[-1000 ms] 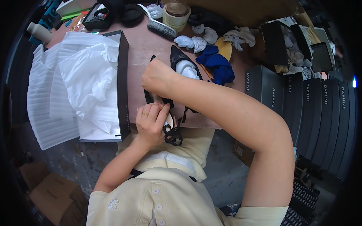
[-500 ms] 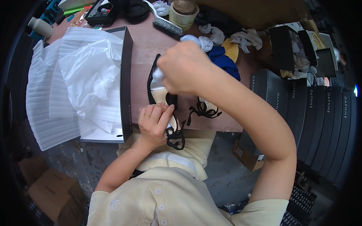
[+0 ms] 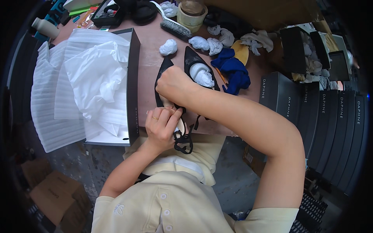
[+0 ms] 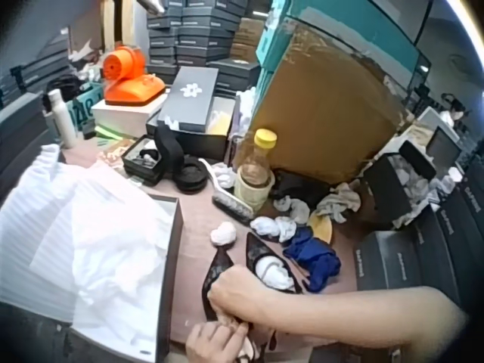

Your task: Inspecting and packing pairs of shoes into boxes with protective tissue paper.

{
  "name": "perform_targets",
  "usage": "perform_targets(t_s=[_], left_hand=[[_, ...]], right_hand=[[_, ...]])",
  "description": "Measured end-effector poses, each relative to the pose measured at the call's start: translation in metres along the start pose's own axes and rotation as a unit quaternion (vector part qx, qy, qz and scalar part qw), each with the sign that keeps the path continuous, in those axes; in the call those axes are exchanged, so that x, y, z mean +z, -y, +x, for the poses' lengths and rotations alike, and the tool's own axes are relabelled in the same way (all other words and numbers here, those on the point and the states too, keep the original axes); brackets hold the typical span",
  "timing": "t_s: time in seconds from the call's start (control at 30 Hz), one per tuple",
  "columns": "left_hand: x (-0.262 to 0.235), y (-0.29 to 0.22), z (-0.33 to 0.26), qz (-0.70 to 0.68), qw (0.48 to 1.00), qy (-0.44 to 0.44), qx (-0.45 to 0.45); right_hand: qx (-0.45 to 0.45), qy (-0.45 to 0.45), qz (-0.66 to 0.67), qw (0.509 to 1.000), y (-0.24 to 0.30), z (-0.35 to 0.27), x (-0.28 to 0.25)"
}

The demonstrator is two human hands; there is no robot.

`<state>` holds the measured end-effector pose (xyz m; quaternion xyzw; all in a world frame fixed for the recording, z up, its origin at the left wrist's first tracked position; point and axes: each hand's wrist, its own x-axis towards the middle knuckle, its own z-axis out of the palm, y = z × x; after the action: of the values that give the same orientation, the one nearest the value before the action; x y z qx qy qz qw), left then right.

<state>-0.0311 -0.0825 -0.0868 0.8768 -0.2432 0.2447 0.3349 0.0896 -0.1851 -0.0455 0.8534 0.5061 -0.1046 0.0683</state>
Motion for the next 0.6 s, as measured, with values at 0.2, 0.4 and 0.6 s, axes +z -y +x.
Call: perform_targets(t_s=[0.2, 0.4, 0.6], left_hand=[[0.003, -0.001, -0.001, -0.02, 1.0, -0.001, 0.004], [0.001, 0.0, -0.001, -0.017, 1.0, -0.015, -0.014], [0.002, -0.005, -0.021, -0.04, 0.998, -0.049, 0.01]], right_hand=[[-0.027, -0.014, 0.039, 0.999, -0.002, -0.02, -0.021], [0.226, -0.105, -0.118, 0.961, 0.006, -0.061, -0.108], [0.168, -0.046, 0.224, 0.959, 0.038, -0.044, -0.038]])
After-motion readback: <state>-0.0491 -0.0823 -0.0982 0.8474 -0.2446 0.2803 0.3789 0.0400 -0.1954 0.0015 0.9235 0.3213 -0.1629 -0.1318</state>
